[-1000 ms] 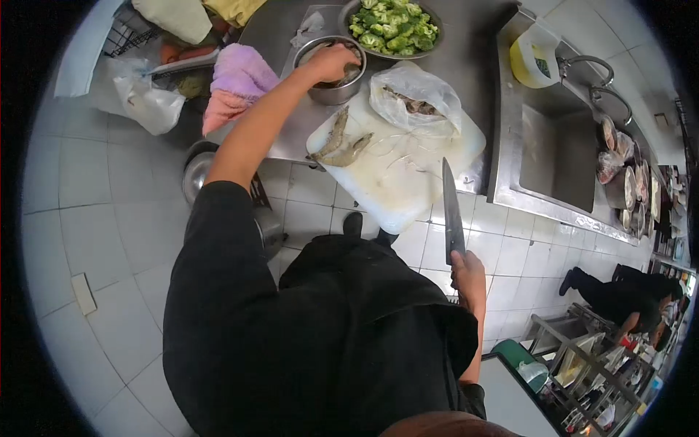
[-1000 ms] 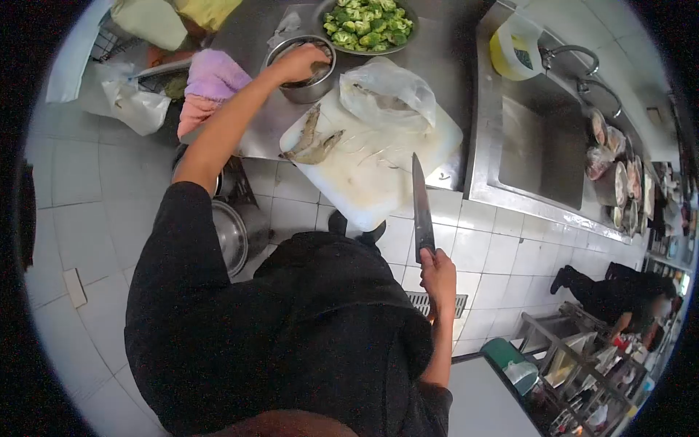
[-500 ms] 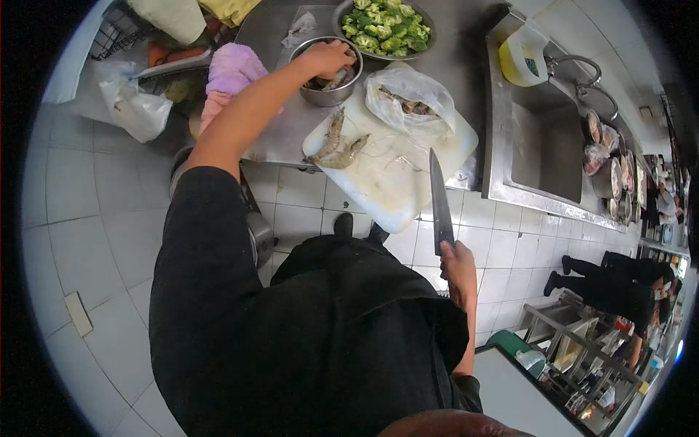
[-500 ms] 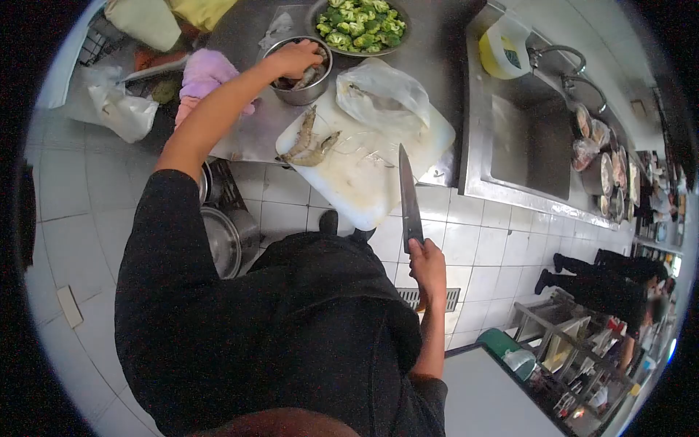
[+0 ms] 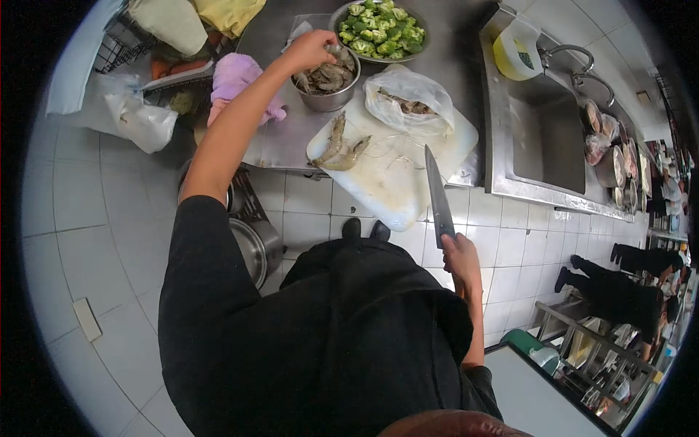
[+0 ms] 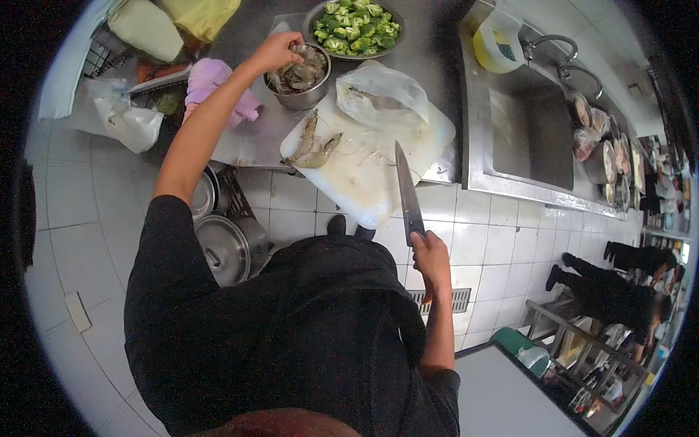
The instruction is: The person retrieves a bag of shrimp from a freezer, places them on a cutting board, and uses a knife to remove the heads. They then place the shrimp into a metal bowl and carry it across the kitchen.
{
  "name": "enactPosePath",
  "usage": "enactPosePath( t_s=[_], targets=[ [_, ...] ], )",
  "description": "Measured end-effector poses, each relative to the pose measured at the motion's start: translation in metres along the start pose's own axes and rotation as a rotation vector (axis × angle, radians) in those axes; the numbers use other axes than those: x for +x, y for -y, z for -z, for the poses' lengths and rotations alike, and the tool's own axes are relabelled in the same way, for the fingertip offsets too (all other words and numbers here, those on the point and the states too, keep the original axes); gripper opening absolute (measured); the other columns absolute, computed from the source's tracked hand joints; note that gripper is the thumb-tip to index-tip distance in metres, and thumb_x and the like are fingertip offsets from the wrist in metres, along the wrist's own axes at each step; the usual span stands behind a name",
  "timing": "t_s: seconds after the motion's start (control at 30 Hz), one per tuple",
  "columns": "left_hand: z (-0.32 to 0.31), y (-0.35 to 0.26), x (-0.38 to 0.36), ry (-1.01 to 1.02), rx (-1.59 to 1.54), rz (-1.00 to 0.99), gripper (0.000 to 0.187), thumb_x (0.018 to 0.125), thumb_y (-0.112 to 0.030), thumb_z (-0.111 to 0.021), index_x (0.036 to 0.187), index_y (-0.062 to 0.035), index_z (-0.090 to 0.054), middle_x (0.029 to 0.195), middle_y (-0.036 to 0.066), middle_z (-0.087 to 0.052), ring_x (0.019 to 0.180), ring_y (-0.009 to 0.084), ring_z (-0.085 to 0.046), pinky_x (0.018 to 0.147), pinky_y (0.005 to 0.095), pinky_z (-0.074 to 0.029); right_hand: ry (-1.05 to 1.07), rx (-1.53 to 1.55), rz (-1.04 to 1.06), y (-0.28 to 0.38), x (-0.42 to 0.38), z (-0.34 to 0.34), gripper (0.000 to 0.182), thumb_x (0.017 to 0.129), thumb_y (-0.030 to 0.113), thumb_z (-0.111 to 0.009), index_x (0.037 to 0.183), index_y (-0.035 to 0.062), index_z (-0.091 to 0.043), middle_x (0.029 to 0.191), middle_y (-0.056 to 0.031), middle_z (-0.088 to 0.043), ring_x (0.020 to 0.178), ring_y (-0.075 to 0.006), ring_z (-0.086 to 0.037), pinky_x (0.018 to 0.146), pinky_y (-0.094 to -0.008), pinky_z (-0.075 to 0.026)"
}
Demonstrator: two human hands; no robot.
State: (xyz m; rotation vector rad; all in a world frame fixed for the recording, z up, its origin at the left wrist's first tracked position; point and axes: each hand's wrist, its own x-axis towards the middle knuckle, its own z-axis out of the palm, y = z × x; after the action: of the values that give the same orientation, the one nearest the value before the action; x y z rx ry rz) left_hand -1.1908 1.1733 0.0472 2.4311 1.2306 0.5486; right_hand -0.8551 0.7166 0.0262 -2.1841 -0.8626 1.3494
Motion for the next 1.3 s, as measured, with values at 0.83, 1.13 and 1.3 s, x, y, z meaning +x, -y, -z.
enactPosePath(
  t_s=[0.83,1.13,1.3],
  targets=[
    [-0.047,0.042,0.009,0.102,0.440,0.368,0.040,0.077,-0.028,-0.072,0.110,-0.0062,-0.068,0.115,0.018,-0.067,0.108,0.0348,-0.065,0.090,0.0476,-0.053,0.036,-0.024,-0.023,0.012,0.035,0.020,0.030,0.096,0.026,-0.062,0.084,0.0002,-0.054,0.063,-0.0023,-0.051,0.052,-0.0111,-0.049,0.047,-0.0284,-0.043],
    [-0.031,0.092,0.037,-0.167,0.017,0.421,0.042,0.072,-0.024,-0.074,0.107,-0.0036,-0.066,0.091,0.016,-0.071,0.090,0.0310,-0.069,0.078,0.0452,-0.056,-0.062,0.137,-0.029,0.019,0.013,-0.027,0.033,0.096,0.029,-0.063,0.083,-0.0009,-0.054,0.063,-0.0031,-0.053,0.052,-0.0109,-0.051,0.044,-0.0293,-0.043],
    [0.041,0.043,0.017,-0.084,-0.793,0.619,0.041,0.081,-0.017,-0.064,0.119,-0.0047,-0.058,0.087,0.006,-0.061,0.074,0.0175,-0.061,0.067,0.0303,-0.051,-0.080,0.144,-0.043,0.014,0.008,-0.037,0.034,0.096,0.029,-0.062,0.086,-0.0030,-0.054,0.063,-0.0062,-0.055,0.052,-0.0140,-0.055,0.046,-0.0306,-0.046]
  ],
)
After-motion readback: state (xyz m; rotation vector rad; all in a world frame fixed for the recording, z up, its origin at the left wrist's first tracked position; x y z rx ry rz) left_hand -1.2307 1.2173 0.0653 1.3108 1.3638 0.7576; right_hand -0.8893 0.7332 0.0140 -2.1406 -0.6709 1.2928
